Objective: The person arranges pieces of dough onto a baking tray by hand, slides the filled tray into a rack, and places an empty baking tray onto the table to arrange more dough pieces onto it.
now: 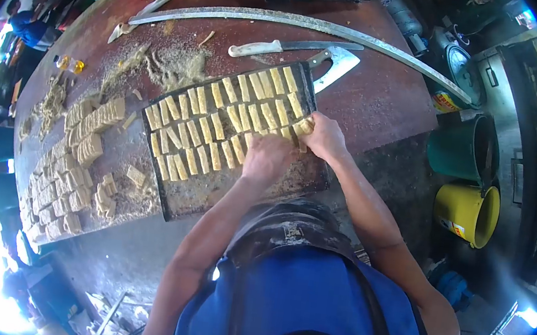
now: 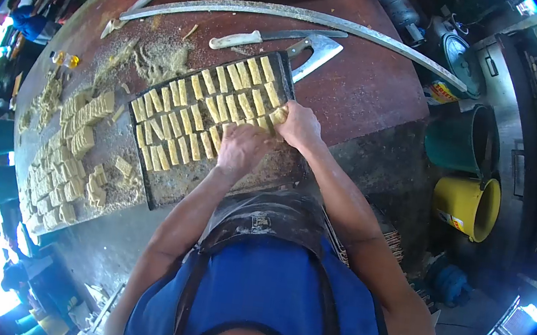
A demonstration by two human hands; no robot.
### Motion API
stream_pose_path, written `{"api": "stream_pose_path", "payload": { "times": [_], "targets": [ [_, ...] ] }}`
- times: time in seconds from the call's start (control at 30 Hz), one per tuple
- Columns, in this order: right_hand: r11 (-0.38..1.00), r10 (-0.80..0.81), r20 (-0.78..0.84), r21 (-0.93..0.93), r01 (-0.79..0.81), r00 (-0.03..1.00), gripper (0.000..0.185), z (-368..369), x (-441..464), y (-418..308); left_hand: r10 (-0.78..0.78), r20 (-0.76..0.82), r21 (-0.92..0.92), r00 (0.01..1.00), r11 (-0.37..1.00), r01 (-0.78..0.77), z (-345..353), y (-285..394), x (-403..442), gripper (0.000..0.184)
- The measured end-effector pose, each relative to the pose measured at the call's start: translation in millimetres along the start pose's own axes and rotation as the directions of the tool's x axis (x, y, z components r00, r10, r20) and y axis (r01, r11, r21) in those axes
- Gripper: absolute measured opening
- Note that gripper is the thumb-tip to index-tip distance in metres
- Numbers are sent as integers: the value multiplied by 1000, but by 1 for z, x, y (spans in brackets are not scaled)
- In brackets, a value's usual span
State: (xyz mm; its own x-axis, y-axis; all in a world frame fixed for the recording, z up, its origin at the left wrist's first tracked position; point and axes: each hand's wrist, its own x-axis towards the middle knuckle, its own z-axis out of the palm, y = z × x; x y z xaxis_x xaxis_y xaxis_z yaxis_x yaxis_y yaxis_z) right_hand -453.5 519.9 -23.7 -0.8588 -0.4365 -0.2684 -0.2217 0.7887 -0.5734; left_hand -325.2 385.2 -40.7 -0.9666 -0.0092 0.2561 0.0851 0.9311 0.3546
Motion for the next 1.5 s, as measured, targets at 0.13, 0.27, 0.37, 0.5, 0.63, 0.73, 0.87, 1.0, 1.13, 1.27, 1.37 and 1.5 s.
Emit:
{"api": "stream_pose_path", "payload": {
  "times": [0.13, 0.27, 0.37, 0.5, 0.63, 0.73, 0.87, 1.0, 1.13, 1.27, 1.37, 1.5],
  "targets": [
    [997, -63, -68, 40, 65, 996, 41, 1, 2, 9, 49, -82, -152, 995, 987, -62, -1, -15, -9, 26],
    [982, -26, -204, 176, 63, 979, 42, 0, -21, -5, 33, -167, -219, 985, 973, -70, -15, -46, -27, 30],
    [982, 42, -221, 186, 0, 974, 40, 7, -28, -25, 101, -88, -165, 991, 980, -114, -16, -54, -30, 34],
    [932, 155, -190, 352, -79, 969, 36, 11, -22, 1, 71, 18, -175, 997, 982, -66, -23, -56, -24, 33],
    [926, 175, -86, 352, -135, 981, 32, -3, -20, 3, 75, 10, -192, 997, 979, -72, -22, -60, -26, 33],
    [957, 168, -62, 249, -147, 984, 34, -7, -19, -2, 39, -2, -173, 999, 984, -39, -17, -61, -28, 34],
    [949, 110, -73, 306, -83, 991, 38, -1, -8, 15, 1, -31, -171, 1000, 985, -6, -16, -55, -30, 34],
    [551, 60, 185, 814, -187, 981, 33, -20, -11, 18, -13, -152, -202, 988, 979, -18, -25, -34, -22, 30],
    [481, -38, 199, 863, -156, 979, 38, -27, -9, 30, -66, -215, -269, 974, 963, 6, -34, -25, -40, 25],
    [584, -121, 185, 808, -81, 975, 42, -11, -36, -6, -485, -1, -488, 875, 764, 423, -58, -32, -75, 30],
    [705, -198, 276, 707, -59, 940, 36, 20, -58, -53, -569, 306, -589, 763, 517, 621, -73, -29, -63, 40],
    [657, -267, 367, 746, -110, 891, 37, 96, -77, -88, -611, 374, -668, 697, 344, 660, -71, -74, -107, 37]
  ]
}}
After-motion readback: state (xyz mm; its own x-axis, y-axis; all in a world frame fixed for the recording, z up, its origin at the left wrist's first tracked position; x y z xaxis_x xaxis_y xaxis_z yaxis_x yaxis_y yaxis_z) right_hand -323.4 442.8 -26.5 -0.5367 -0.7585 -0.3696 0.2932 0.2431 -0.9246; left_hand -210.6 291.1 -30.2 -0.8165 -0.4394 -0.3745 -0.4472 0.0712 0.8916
